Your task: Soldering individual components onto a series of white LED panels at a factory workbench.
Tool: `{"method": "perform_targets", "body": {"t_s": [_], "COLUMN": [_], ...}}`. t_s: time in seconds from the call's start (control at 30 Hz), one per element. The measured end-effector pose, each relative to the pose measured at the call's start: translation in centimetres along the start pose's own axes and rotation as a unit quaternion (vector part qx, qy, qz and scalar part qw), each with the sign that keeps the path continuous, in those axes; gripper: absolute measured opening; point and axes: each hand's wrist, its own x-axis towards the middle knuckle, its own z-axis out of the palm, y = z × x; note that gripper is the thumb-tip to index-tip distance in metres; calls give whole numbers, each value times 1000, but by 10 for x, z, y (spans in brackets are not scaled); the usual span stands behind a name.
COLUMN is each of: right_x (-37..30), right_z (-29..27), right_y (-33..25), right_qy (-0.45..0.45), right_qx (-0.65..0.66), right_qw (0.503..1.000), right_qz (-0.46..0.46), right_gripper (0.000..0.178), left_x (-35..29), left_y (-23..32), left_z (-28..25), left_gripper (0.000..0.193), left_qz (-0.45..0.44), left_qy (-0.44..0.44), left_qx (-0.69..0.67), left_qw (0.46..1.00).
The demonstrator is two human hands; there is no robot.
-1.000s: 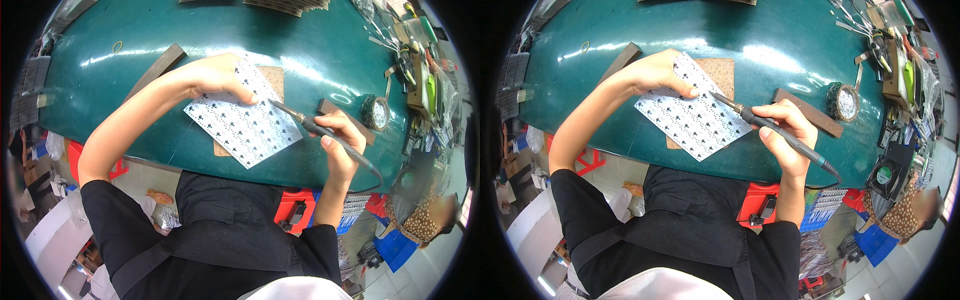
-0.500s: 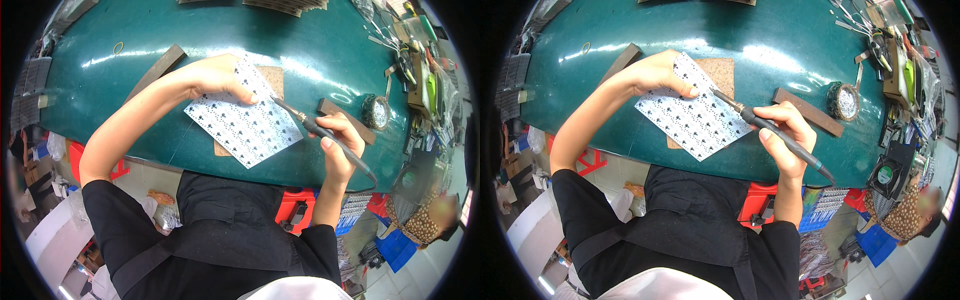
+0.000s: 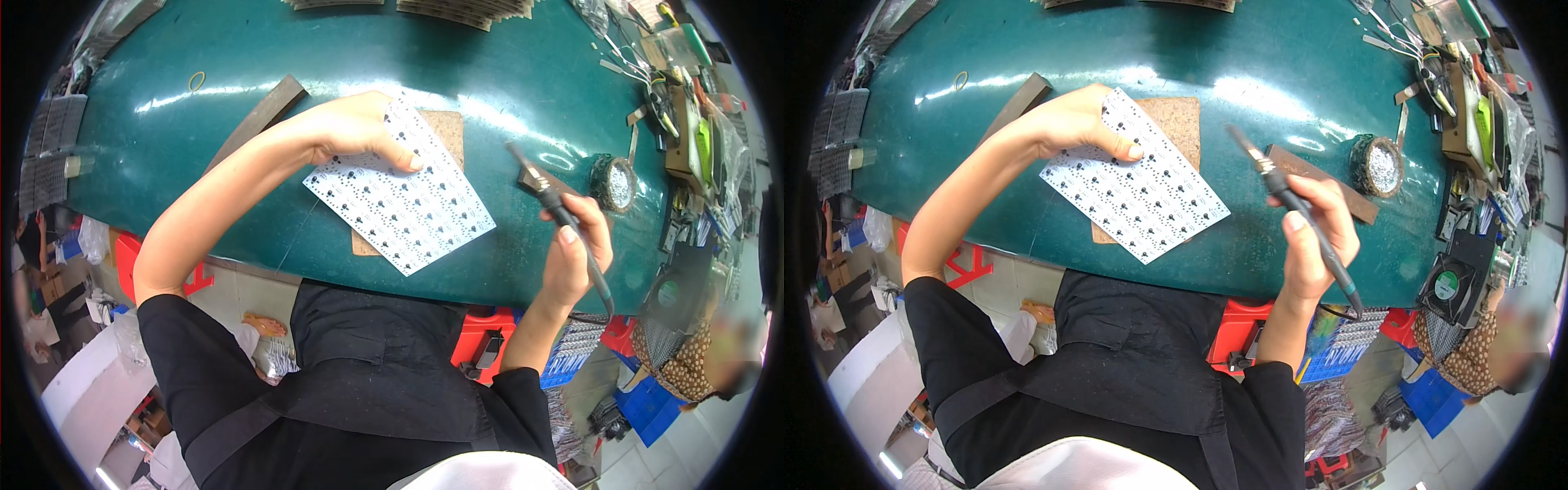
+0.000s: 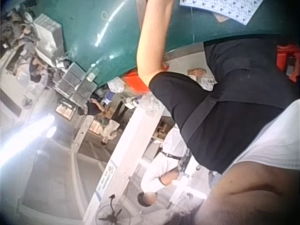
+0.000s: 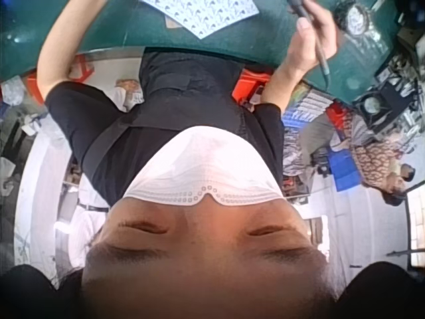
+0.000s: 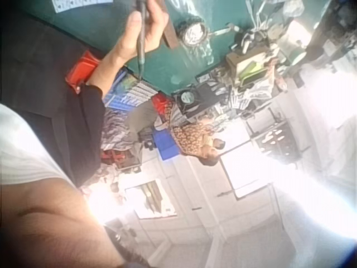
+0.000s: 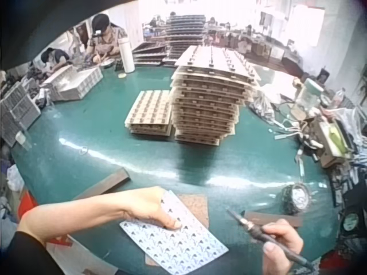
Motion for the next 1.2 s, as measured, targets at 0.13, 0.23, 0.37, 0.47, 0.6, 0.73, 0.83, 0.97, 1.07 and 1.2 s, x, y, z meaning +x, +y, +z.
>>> {"method": "perform_targets", "body": {"t_s": [0.13, 0.23, 0.37, 0.47, 0.6, 0.73, 0.83, 0.97, 1.07, 1.2], "right_x": [-6, -13, -19, -37, -51, -57, -24, 1, 17, 69], "right_z": [-31, -52, -28, 3, 25, 55, 59, 76, 73, 50], "right_y": [11, 20, 17, 12, 20, -20, 6, 4, -4, 36], "right_qy": [243, 306, 222, 112, -17, 21, 37, 48, 76, 16], "right_qx": [-301, -481, -432, -153, -308, -304, -164, -132, -126, -166], "right_qw": [921, 821, 872, 980, 939, 951, 982, 987, 988, 982], "right_qz": [-44, -27, -50, 63, -154, -44, -87, -73, -49, -87], "right_gripper": [29, 29, 28, 24, 25, 11, 19, 18, 20, 28], "left_x": [1, 7, -7, -14, -10, -15, -26, -41, -57, -75], "left_y": [1, -4, -11, -34, -36, -76, -82, -98, -104, -120], "left_z": [-2, -7, -16, -17, 17, 46, 61, 75, 66, 25], "left_gripper": [42, 42, 41, 36, 30, 25, 33, 36, 47, 51], "left_qz": [0, 10, 28, 143, 203, 249, 286, 313, 344, 294], "left_qy": [-4, -6, -4, -13, 14, 94, 135, 191, 292, 354], "left_qx": [-8, 0, -27, -136, -287, -391, -460, -486, -170, -199], "left_qw": [1000, 1000, 999, 980, 936, 881, 830, 794, 876, 865]}}
